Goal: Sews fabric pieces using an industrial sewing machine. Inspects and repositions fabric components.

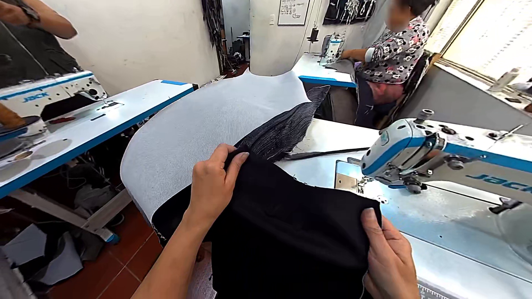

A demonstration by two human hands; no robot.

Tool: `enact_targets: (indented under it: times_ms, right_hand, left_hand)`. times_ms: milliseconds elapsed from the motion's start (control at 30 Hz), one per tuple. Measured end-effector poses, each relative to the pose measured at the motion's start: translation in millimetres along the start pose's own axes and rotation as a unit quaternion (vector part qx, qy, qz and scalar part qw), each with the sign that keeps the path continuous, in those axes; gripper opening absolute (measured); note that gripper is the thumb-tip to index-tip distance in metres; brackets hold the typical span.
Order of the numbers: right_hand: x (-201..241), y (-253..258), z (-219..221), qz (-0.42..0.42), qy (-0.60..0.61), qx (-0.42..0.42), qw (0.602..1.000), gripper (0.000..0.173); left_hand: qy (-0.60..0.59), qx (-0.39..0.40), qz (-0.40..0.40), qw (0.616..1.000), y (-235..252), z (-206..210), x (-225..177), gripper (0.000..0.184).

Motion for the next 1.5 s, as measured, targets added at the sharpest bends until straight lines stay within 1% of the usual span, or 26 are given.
enact_targets:
  times_ms: [100,167,233,333,367,433,500,567,600,633,667,700,767,800,833,900,1000,1033,1100,1133,1200,1267,1333,1400,1467,1500]
  right_hand:
    - [-8.4,-1.7,-10.3,0.046,0.008,0.002,0.999,0.040]
    - [-11.5,-3.4,-18.2,0.051,0.026,0.014,0.998,0.042]
    - [-12.5,-3.4,-26.8,0.036,0.033,0.037,0.998,0.040]
    - [-8.0,-2.5,-35.5,0.002,0.031,0.074,0.997,0.033]
    - [-6.8,-3.3,-35.3,0.004,0.036,0.085,0.996,0.032]
    - [-11.4,-5.2,-31.2,0.036,0.071,0.109,0.991,0.032]
    - [-26.4,-7.8,-26.8,0.079,0.109,0.166,0.977,0.029]
    - [-45.5,-14.3,-24.4,0.121,0.109,0.244,0.956,0.024]
    - [-54.3,-16.9,-24.4,0.137,0.097,0.256,0.952,0.020]
    - [-62.6,-18.0,-26.0,0.153,0.092,0.243,0.953,0.014]
    - [-69.5,-18.2,-28.1,0.179,0.106,0.208,0.956,0.010]
    - [-73.9,-18.4,-29.6,0.213,0.136,0.159,0.955,0.014]
    - [-73.5,-17.3,-28.4,0.271,0.177,0.070,0.944,0.033]
    - [-69.2,-15.6,-26.5,0.284,0.181,0.049,0.940,0.040]
    - [-61.8,-12.2,-24.2,0.284,0.179,0.044,0.941,0.043]
    - [-47.3,-1.9,-23.5,0.267,0.155,0.045,0.950,0.043]
    - [-46.6,13.3,-30.0,0.232,0.096,0.043,0.967,0.040]
    - [-52.8,16.4,-34.1,0.221,0.062,0.034,0.973,0.038]
    - [-70.3,21.1,-44.8,0.178,-0.056,0.023,0.982,0.032]
    - [-78.7,21.9,-49.9,0.146,-0.129,0.023,0.981,0.032]
    - [-89.9,19.5,-56.1,0.083,-0.261,0.019,0.962,0.036]
    - [-96.2,14.5,-58.0,0.069,-0.300,0.025,0.951,0.038]
    - [-103.0,9.4,-58.9,0.096,-0.257,0.036,0.961,0.038]
    - [-107.4,3.0,-57.8,0.145,-0.159,0.046,0.975,0.035]
    - [-106.4,-3.9,-55.0,0.191,-0.062,0.053,0.978,0.035]
    - [-105.3,-6.4,-53.8,0.205,-0.032,0.055,0.977,0.036]
  left_hand:
    - [-0.054,0.017,0.005,0.998,2.0,12.1,-0.3,0.025]
    - [-0.093,0.022,0.014,0.995,1.9,18.0,-2.0,0.024]
    - [-0.119,0.017,0.024,0.993,0.9,21.7,-5.2,0.023]
    - [-0.126,-0.001,0.028,0.992,2.6,21.9,-10.5,0.024]
    - [-0.122,-0.003,0.026,0.992,4.5,21.8,-11.6,0.024]
    - [-0.121,0.008,0.019,0.992,8.4,24.1,-12.0,0.022]
    - [-0.151,0.042,-0.020,0.987,7.4,31.3,-6.5,0.020]
    - [-0.232,0.078,-0.111,0.963,-6.3,40.1,2.3,0.018]
    - [-0.271,0.086,-0.163,0.945,-18.3,43.9,4.8,0.019]
    - [-0.299,0.084,-0.200,0.929,-30.8,46.7,6.0,0.020]
    - [-0.318,0.075,-0.220,0.919,-42.7,48.2,6.2,0.021]
    - [-0.323,0.063,-0.225,0.917,-53.3,47.6,6.1,0.021]
    - [-0.298,0.037,-0.204,0.932,-67.9,39.5,4.3,0.020]
    - [-0.284,0.022,-0.185,0.941,-73.1,33.9,1.3,0.018]
    - [-0.274,0.010,-0.165,0.948,-78.7,28.9,-3.1,0.017]
    - [-0.273,-0.005,-0.146,0.951,-94.9,23.5,-10.1,0.015]
    - [-0.281,0.000,-0.187,0.941,-128.1,27.7,-7.7,0.014]
    - [-0.285,0.001,-0.209,0.935,-139.3,30.0,-4.7,0.014]
    - [-0.286,-0.004,-0.234,0.929,-156.3,32.8,0.0,0.013]
    - [-0.278,-0.004,-0.229,0.933,-160.9,33.2,0.6,0.012]
    - [-0.246,0.000,-0.193,0.950,-162.6,31.9,-0.7,0.012]
    - [-0.208,0.011,-0.147,0.967,-158.6,29.3,-3.2,0.017]
    - [-0.172,0.025,-0.111,0.979,-155.2,27.2,-2.7,0.024]
    - [-0.145,0.030,-0.082,0.986,-154.7,25.5,0.4,0.030]
    - [-0.104,0.033,-0.056,0.992,-155.6,23.3,2.2,0.038]
    - [-0.083,0.033,-0.039,0.995,-156.9,22.2,1.8,0.040]
Point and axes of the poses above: each hand's wrist, its own y-axis towards the middle knuckle, its own z-axis out of the palm, x = y × z, the point moved 9 cm from there along y, towards the middle knuckle, and after that the axes turned 6 degrees about z, right-handed, at the moved point
